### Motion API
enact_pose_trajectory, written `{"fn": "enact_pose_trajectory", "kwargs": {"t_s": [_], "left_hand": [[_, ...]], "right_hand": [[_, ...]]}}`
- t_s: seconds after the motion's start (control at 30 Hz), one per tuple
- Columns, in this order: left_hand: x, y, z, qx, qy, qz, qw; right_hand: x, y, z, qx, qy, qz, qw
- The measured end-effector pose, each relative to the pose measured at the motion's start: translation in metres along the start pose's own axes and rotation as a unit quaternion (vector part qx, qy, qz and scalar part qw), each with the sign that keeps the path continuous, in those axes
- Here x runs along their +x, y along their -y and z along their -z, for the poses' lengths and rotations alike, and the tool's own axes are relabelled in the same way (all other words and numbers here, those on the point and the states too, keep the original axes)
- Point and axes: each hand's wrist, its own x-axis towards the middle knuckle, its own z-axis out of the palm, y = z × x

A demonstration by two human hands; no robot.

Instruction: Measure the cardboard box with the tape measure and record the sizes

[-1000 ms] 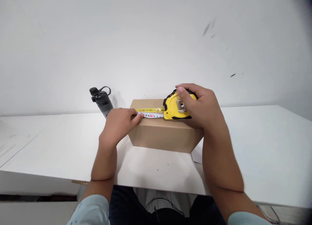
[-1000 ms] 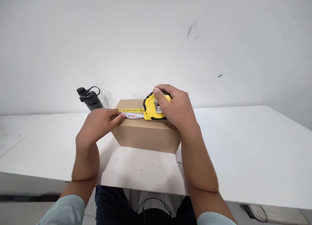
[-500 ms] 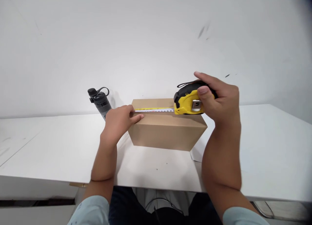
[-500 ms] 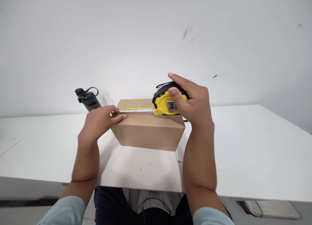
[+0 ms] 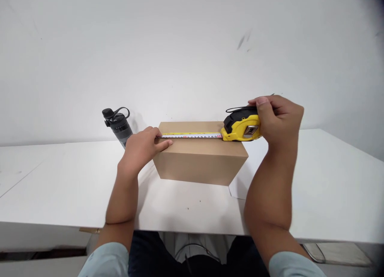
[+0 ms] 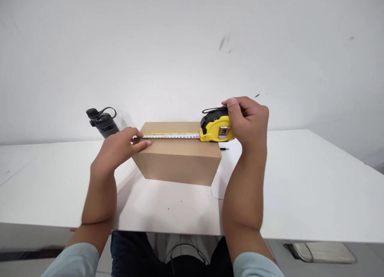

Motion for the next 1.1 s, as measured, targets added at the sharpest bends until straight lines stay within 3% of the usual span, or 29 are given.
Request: {"fn": "enact_pose_trajectory", "kwargs": {"t_s": [0.1, 0.3, 0.43, 0.57, 1.1], "left_hand": [[0.0, 0.001, -0.001, 0.003, 0.0, -0.001, 1.0], [0.001, -0.001, -0.001, 0.015, 0.003, -0.011, 1.0], [0.001, -0.003, 0.0, 0.023, 0.01, -0.009, 1.0], [0.002, -0.001, -0.002, 0.026, 0.01, -0.013, 1.0], [0.003, -0.008, -0.002, 0.028, -0.003, 0.007, 1.0]], "right_hand": [[0.002, 0.0, 0.001, -0.007, 0.005, -0.012, 1.0], [-0.001, 0.019, -0.002, -0.005, 0.052, -0.112, 0.992], [-0.004, 0.034, -0.015, -0.124, 0.057, -0.075, 0.988], [-0.002, 0.031, -0.024, -0.218, 0.029, -0.054, 0.974], [-0.004, 0.032, -0.008, -0.204, -0.013, 0.006, 0.979]]}}
